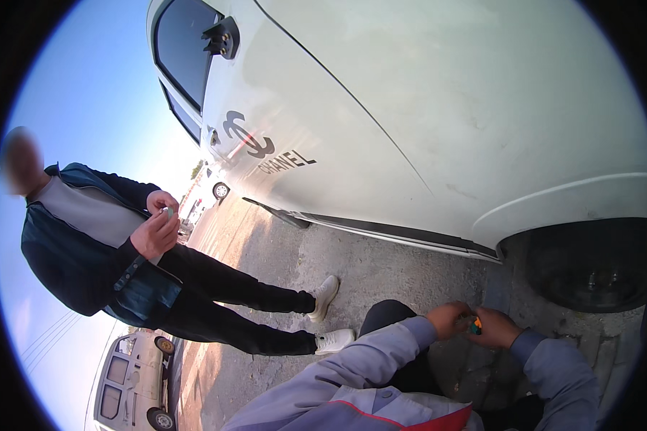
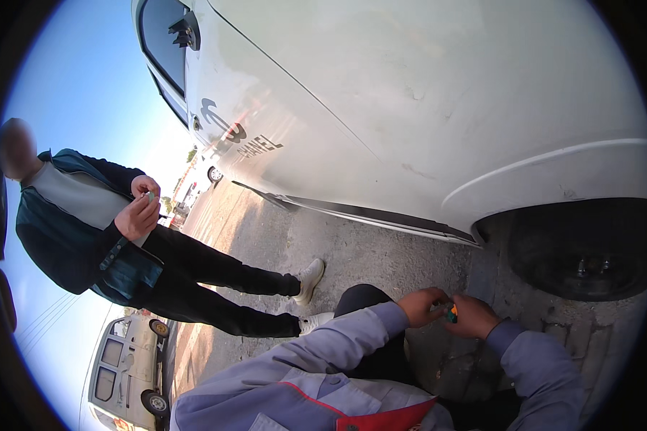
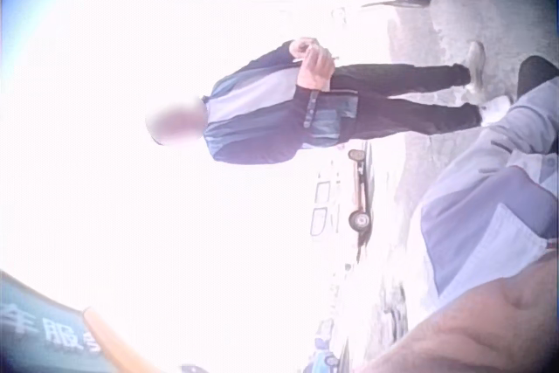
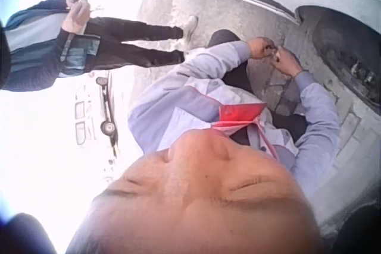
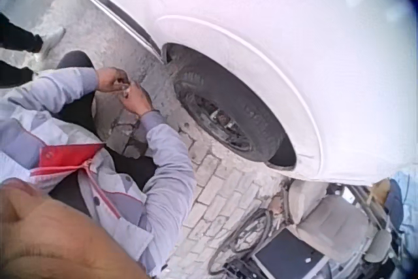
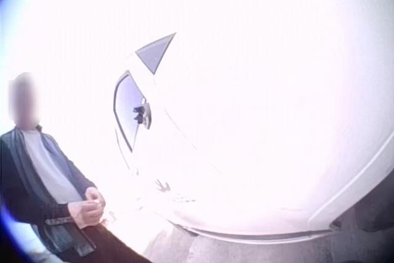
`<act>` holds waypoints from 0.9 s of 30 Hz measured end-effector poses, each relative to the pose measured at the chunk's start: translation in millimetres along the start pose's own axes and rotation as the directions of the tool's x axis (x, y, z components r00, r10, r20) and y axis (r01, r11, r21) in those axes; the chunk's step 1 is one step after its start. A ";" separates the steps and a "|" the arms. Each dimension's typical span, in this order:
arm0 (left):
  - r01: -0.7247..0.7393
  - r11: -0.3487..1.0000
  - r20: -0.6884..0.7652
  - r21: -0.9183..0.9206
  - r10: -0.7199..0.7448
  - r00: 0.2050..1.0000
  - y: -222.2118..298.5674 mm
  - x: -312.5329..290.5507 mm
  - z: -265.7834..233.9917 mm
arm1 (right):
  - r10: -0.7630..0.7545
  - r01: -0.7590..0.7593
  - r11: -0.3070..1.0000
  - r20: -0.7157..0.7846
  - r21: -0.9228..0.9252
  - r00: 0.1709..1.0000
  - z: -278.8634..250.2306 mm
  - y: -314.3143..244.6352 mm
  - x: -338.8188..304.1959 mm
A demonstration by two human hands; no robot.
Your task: The person uses a tape measure to measure the wheel arch and tire clearance on a white car. They measure multiple points around the front and rear wheel wells, then inspect the front bumper area.
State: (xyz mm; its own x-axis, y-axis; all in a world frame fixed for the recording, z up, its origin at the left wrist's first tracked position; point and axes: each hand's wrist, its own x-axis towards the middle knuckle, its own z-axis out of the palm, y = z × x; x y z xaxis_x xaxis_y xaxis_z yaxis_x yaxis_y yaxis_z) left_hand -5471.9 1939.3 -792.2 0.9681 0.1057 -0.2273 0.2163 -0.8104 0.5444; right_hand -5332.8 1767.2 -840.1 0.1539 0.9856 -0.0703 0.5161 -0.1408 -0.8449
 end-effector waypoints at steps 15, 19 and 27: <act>-0.140 0.972 -0.566 0.186 0.223 0.794 133.8 -78.6 -216.5 | 0.033 -0.027 0.995 0.063 -0.099 0.997 0.3 4.9 2.7; -0.279 0.957 -0.254 0.082 0.291 0.923 168.0 -100.9 -257.3 | 0.035 -0.033 0.998 0.038 -0.047 0.999 9.2 9.7 7.1; -0.653 0.747 -0.247 -0.124 0.614 0.750 168.9 -141.2 -296.2 | -0.002 0.007 0.997 0.061 -0.075 0.998 20.5 13.9 14.6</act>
State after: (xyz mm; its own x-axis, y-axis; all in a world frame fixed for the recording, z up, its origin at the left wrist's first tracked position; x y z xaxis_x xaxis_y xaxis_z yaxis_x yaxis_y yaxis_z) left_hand -5534.5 1958.2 -429.0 0.8900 -0.2761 0.3628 -0.4543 -0.6031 0.6557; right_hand -5340.7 1781.5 -863.7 0.1011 0.9898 -0.1005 0.5792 -0.1407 -0.8029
